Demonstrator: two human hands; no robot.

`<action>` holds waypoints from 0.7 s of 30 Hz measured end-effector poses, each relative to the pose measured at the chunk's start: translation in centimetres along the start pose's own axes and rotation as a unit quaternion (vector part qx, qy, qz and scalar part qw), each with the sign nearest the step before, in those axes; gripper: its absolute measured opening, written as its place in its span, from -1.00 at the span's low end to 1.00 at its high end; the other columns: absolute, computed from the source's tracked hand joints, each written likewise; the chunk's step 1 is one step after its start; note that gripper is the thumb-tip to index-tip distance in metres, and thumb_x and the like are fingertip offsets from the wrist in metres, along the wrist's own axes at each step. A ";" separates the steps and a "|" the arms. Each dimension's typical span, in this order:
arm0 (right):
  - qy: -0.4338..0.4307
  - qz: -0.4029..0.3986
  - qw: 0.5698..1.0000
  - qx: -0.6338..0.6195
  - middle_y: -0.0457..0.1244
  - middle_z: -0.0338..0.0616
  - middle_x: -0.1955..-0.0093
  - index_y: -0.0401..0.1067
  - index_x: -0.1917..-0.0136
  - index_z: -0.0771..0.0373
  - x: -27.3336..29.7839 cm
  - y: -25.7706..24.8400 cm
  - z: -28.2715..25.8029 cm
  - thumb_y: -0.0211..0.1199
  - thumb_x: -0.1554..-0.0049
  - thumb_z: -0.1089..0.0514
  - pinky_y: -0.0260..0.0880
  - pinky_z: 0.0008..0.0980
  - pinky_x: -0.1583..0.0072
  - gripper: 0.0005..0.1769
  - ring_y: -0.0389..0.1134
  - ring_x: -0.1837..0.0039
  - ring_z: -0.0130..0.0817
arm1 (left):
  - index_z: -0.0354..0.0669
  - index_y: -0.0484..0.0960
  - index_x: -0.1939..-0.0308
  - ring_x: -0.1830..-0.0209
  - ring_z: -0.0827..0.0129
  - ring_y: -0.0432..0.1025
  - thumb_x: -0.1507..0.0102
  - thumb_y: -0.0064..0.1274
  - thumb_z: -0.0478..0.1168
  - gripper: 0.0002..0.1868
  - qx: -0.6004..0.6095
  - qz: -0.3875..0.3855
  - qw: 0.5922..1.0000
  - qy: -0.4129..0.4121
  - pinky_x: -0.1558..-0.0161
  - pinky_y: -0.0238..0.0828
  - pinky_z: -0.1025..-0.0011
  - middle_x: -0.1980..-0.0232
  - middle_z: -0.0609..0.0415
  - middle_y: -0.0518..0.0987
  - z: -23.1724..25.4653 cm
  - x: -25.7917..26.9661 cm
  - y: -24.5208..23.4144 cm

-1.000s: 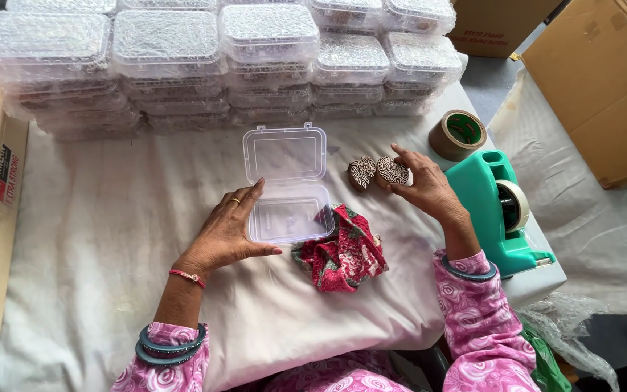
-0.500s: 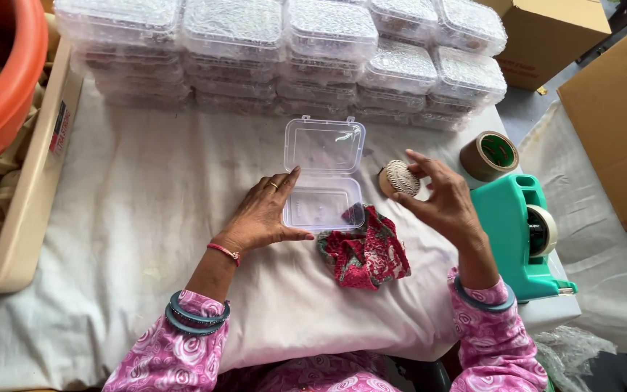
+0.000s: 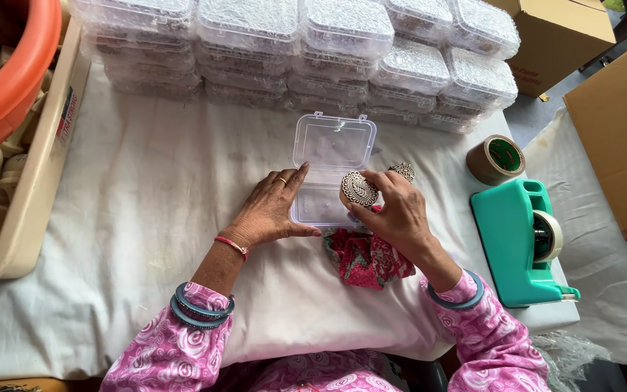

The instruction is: The person wipes a clear plastic container with a cloth, places two decorative wooden items inside, and closes the lid. They then wrap the container in bubble wrap and secure it with clear tape using a tape dispenser.

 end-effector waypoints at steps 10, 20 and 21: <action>0.027 -0.056 0.995 0.084 0.34 -0.07 0.06 0.53 0.00 0.24 0.1 1.7 -1.2 0.50 0.04 -0.20 0.38 -0.09 0.02 -0.47 0.37 -0.01 -0.14 | -0.02 -0.18 -0.61 -0.54 0.03 0.02 0.12 0.26 0.58 0.49 -0.008 0.002 1.000 -0.002 -0.53 -0.11 0.11 -0.53 -0.12 0.14 0.1 0.2 0.0; 0.033 0.028 0.998 -0.045 0.37 -0.13 -0.14 0.55 -0.07 0.19 -1.1 -2.9 6.4 0.44 -0.14 -0.02 0.36 -0.18 -0.15 -0.69 0.34 -0.19 -0.13 | -0.04 -0.14 -0.61 -0.53 0.02 0.06 0.13 0.31 0.51 0.48 0.005 0.007 1.000 0.006 -0.53 -0.07 0.12 -0.53 -0.12 0.17 0.2 0.2 -0.2; 0.096 -0.018 0.994 -0.052 0.36 -0.10 -0.17 0.55 -0.12 0.19 -1.5 -3.9 7.1 0.42 -0.12 -0.04 0.37 -0.20 -0.07 -0.63 0.32 -0.17 -0.12 | -0.04 -0.14 -0.61 -0.53 0.03 0.07 0.14 0.31 0.50 0.48 0.010 0.013 1.000 0.010 -0.53 -0.06 0.13 -0.53 -0.12 0.17 0.2 0.1 -0.3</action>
Point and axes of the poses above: each hand's wrist, its own x-axis away from the middle knuckle, its own y-axis out of the palm, z = x × y, the point moved 3 cm from there along -x, towards the middle knuckle
